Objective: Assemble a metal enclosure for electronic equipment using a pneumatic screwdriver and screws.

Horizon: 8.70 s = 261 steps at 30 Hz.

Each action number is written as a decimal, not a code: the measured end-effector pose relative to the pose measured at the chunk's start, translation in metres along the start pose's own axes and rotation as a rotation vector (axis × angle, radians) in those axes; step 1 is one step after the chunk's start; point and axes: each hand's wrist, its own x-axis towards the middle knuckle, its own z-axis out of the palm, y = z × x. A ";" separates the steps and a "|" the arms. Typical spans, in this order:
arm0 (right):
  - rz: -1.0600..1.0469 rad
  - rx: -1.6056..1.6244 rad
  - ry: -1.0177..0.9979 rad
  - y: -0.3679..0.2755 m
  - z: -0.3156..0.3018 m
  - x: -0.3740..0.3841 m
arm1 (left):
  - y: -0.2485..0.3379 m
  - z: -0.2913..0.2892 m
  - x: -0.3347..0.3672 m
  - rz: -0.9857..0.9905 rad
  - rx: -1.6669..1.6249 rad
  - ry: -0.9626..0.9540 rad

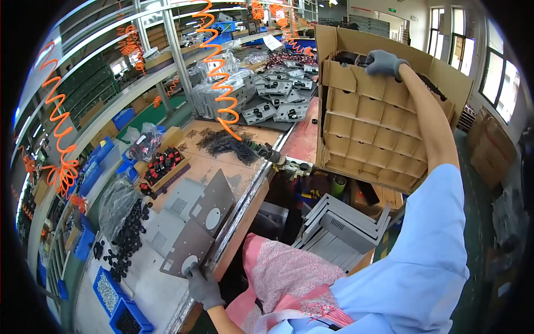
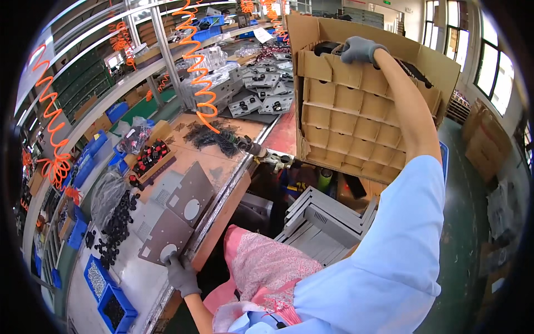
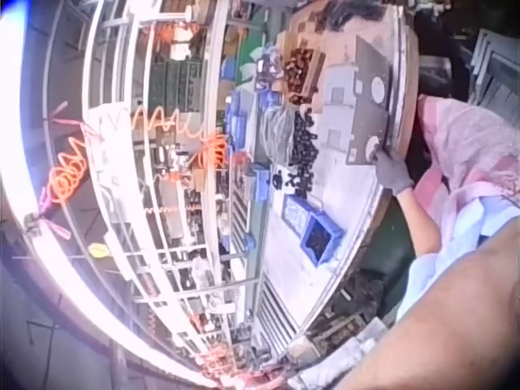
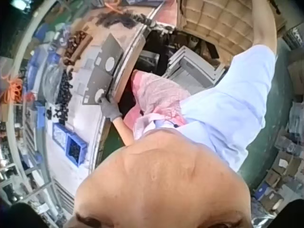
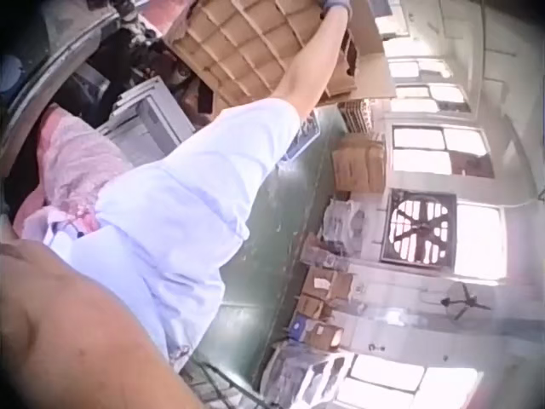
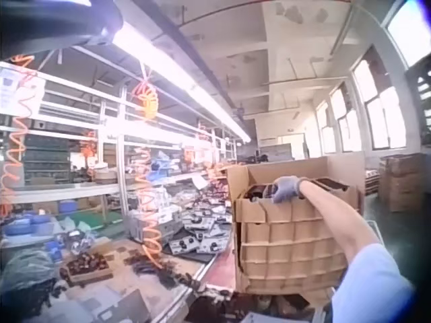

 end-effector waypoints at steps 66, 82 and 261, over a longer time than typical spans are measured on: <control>-1.594 0.457 -0.254 -0.302 0.200 -0.230 | 0.122 -0.042 -0.003 -0.656 -2.559 -0.598; -1.731 0.019 0.393 -0.361 0.222 -0.091 | 0.085 -0.028 -0.010 -0.990 -2.412 -0.454; -0.464 1.434 -0.645 -0.432 0.399 -0.295 | -0.033 -0.008 0.004 -0.367 -0.848 0.380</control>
